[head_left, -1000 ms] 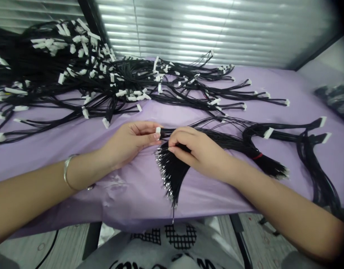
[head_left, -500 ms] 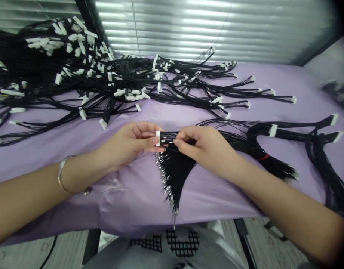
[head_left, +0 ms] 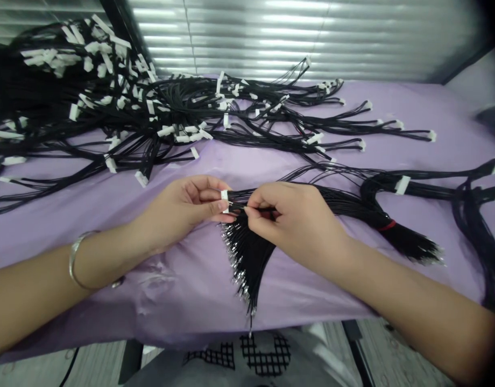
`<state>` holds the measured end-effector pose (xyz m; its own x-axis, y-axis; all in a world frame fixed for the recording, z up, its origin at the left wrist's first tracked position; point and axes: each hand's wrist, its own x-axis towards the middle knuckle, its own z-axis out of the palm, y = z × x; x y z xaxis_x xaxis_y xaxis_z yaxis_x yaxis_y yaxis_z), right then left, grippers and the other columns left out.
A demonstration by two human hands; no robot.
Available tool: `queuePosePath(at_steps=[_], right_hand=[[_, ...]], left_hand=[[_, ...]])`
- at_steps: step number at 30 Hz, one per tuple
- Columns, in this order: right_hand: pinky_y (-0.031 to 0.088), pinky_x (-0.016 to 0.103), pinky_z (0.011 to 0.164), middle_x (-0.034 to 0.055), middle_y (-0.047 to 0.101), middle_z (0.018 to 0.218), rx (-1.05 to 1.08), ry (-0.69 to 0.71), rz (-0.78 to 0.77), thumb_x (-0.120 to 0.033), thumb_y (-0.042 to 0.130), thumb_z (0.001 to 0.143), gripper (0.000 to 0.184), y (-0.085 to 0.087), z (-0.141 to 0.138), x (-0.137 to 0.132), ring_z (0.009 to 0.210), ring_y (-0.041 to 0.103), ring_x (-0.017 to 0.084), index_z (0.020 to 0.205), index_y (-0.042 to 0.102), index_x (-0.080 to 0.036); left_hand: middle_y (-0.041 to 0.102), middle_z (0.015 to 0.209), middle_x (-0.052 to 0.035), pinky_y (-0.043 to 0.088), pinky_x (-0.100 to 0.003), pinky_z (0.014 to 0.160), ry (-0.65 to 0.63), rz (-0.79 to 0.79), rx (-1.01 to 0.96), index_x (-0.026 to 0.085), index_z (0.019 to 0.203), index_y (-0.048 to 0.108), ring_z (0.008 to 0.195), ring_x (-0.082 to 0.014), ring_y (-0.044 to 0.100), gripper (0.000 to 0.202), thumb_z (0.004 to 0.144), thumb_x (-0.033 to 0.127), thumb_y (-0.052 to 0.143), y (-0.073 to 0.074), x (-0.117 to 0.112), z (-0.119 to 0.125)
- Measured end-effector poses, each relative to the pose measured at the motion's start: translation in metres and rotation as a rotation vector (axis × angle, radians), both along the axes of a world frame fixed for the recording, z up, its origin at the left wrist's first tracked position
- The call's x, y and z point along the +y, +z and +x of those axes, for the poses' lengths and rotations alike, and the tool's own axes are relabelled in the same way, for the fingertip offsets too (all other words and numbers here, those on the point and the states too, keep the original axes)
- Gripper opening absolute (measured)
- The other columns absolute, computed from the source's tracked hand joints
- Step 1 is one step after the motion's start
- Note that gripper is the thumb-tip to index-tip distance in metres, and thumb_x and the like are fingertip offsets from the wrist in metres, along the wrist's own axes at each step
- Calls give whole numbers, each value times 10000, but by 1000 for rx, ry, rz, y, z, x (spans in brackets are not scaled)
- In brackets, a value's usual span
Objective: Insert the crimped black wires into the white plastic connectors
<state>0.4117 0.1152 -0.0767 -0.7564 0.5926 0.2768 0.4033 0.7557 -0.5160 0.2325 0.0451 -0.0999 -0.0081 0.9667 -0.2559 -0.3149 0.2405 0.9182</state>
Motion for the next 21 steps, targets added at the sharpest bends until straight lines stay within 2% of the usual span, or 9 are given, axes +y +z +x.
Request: queuePosePath(at_steps=[9, 21], right_hand=[[290, 203, 511, -32, 572, 559, -21, -22, -160, -150, 569, 735, 105, 1, 0, 4, 495, 430, 52, 646, 624, -136], [303, 209, 516, -32, 565, 554, -25, 3, -253, -161, 561, 745, 116, 0, 0, 7, 485, 437, 58, 649, 624, -144]], left_hand=[[666, 786, 14, 565, -263, 809, -6, -5, 46, 147, 888, 674, 766, -107, 663, 154, 743, 103, 699, -1, 0, -1], [698, 794, 11, 570, -281, 799, -32, -4, 89, 179, 884, 678, 761, -133, 685, 160, 734, 138, 714, -2, 0, 0]])
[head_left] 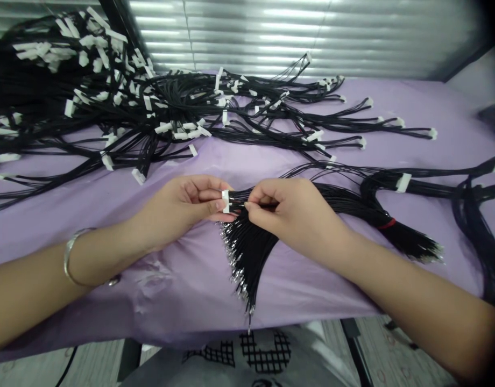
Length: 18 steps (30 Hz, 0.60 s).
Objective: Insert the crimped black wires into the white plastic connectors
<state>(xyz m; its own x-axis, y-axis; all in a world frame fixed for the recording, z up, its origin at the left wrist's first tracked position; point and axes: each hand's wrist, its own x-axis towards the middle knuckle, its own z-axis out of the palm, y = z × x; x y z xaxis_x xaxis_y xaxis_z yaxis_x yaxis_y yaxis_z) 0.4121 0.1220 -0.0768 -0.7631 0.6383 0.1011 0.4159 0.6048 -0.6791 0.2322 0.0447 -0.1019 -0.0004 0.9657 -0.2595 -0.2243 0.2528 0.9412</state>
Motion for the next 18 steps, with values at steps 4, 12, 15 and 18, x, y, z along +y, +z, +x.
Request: queuePosePath(at_steps=[4, 12, 15, 18], right_hand=[[296, 206, 517, -36, 555, 548, 1, 23, 7, -147, 557, 738, 117, -2, -2, 0, 488, 431, 55, 637, 616, -140], [328, 188, 525, -41, 587, 577, 57, 33, -24, -155, 555, 774, 129, -1, -1, 1, 505, 463, 49, 676, 637, -138], [348, 193, 544, -31, 616, 602, 78, 2, -29, -160, 569, 768, 117, -1, 0, 1, 528, 496, 59, 690, 654, -139], [355, 190, 543, -28, 620, 601, 97, -11, -29, -164, 580, 762, 110, -1, 1, 0, 530, 500, 60, 686, 655, -137]], left_hand=[[694, 749, 22, 572, -261, 778, 24, 7, -13, 185, 865, 685, 745, -122, 681, 141, 737, 133, 711, 0, 0, 1], [690, 810, 10, 568, -247, 787, -6, -17, -40, 166, 898, 678, 758, -118, 683, 164, 742, 135, 712, 0, 0, -3], [692, 804, 7, 571, -236, 760, -12, -40, -39, 167, 898, 673, 736, -120, 687, 168, 738, 131, 712, 2, 0, -2], [689, 800, 9, 572, -236, 748, -15, -47, -41, 168, 895, 672, 728, -122, 687, 166, 737, 131, 710, 3, 0, -2]])
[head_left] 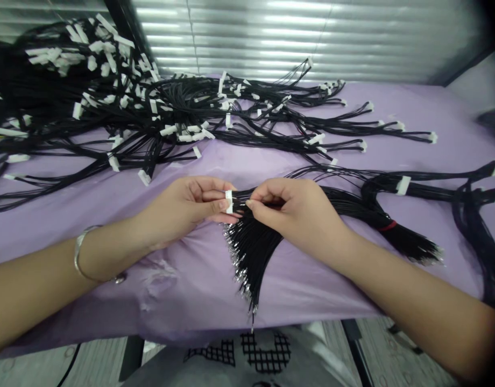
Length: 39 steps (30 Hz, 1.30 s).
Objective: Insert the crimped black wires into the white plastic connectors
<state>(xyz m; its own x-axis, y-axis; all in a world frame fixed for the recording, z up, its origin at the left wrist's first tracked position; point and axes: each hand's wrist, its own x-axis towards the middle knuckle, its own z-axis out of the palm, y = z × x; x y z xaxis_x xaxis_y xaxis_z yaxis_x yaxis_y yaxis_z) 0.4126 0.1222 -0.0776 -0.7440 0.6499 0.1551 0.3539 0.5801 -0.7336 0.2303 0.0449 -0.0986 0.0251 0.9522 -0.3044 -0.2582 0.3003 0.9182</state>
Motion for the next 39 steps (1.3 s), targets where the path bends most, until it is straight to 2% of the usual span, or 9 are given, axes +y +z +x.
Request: queuePosePath(at_steps=[9, 17, 26, 32, 39], right_hand=[[351, 192, 535, -26, 613, 598, -6, 25, 27, -155, 567, 765, 118, -1, 1, 0, 529, 493, 62, 692, 657, -137], [332, 187, 511, -45, 553, 541, -10, 7, -50, -137, 569, 712, 96, -1, 0, 2, 499, 452, 51, 625, 609, -137], [340, 193, 536, -36, 584, 574, -3, 64, -41, -111, 553, 711, 101, -1, 0, 2, 527, 481, 62, 642, 621, -140], [335, 197, 550, -29, 604, 604, -34, 70, 15, -139, 552, 765, 124, -1, 0, 2, 540, 491, 63, 688, 650, -140], [329, 201, 564, -25, 611, 637, -66, 72, 15, -164, 532, 814, 133, -3, -1, -1, 551, 479, 64, 723, 625, -140]], left_hand=[[689, 799, 13, 570, -260, 759, 11, 15, 26, 179, 883, 677, 729, -125, 682, 165, 725, 146, 714, -2, 0, 1], [681, 760, 40, 569, -270, 766, 6, 36, 33, 206, 864, 690, 715, -112, 674, 165, 716, 137, 718, -1, -2, 3], [728, 800, 15, 564, -264, 772, -24, 22, 65, 211, 887, 684, 749, -137, 695, 176, 722, 158, 718, -3, -2, 1], [735, 815, -6, 566, -246, 748, -46, 37, 155, 188, 890, 698, 722, -135, 693, 168, 725, 166, 718, 0, -1, 2], [733, 819, -8, 566, -261, 767, -24, 27, 101, 176, 887, 693, 738, -137, 691, 180, 713, 146, 728, -1, -1, 2]])
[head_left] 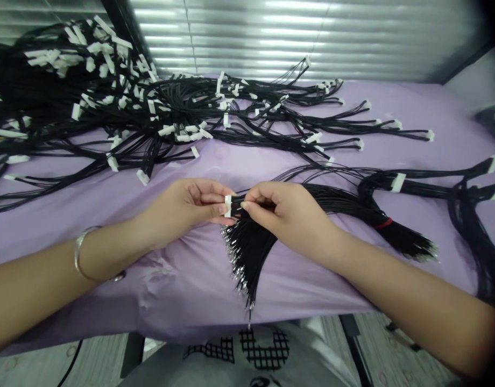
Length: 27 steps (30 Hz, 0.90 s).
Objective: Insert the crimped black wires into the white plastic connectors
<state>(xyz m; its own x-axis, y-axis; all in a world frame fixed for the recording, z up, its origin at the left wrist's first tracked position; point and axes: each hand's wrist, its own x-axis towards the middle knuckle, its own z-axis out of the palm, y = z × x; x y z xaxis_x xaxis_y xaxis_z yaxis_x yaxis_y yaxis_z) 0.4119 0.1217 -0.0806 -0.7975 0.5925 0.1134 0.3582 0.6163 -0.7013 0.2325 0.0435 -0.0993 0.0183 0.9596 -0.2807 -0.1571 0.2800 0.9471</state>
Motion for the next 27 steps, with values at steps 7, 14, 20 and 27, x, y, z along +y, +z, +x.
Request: queuePosePath(at_steps=[7, 14, 20, 27], right_hand=[[310, 190, 538, -42, 561, 603, 37, 22, 22, -183, 516, 838, 170, -6, -1, -3, 537, 435, 53, 706, 614, -141], [333, 196, 551, -34, 589, 631, 30, 33, 42, -175, 526, 837, 147, -6, -1, -1, 552, 465, 63, 722, 612, -143], [419, 225, 671, 41, 678, 874, 54, 75, 291, -178, 515, 871, 171, -3, 5, 8, 733, 594, 117, 990, 615, -109], [457, 245, 739, 42, 635, 873, 315, -38, 422, -186, 525, 882, 169, -1, 7, 12, 816, 590, 123, 917, 689, -162]], left_hand=[[726, 779, -15, 570, -235, 750, 17, -15, -47, 141, 857, 691, 734, -124, 685, 168, 699, 106, 736, 1, 1, 1], [714, 786, -19, 569, -240, 756, 12, -16, -64, 133, 858, 690, 741, -122, 679, 174, 695, 91, 734, 2, 1, 1], [694, 829, -19, 562, -250, 798, 86, -26, -194, 128, 871, 692, 801, -127, 671, 153, 725, 90, 711, 2, 3, -2], [702, 871, -37, 571, -252, 784, 57, 9, -161, 127, 884, 709, 800, -133, 670, 148, 739, 104, 708, 0, 2, -2]])
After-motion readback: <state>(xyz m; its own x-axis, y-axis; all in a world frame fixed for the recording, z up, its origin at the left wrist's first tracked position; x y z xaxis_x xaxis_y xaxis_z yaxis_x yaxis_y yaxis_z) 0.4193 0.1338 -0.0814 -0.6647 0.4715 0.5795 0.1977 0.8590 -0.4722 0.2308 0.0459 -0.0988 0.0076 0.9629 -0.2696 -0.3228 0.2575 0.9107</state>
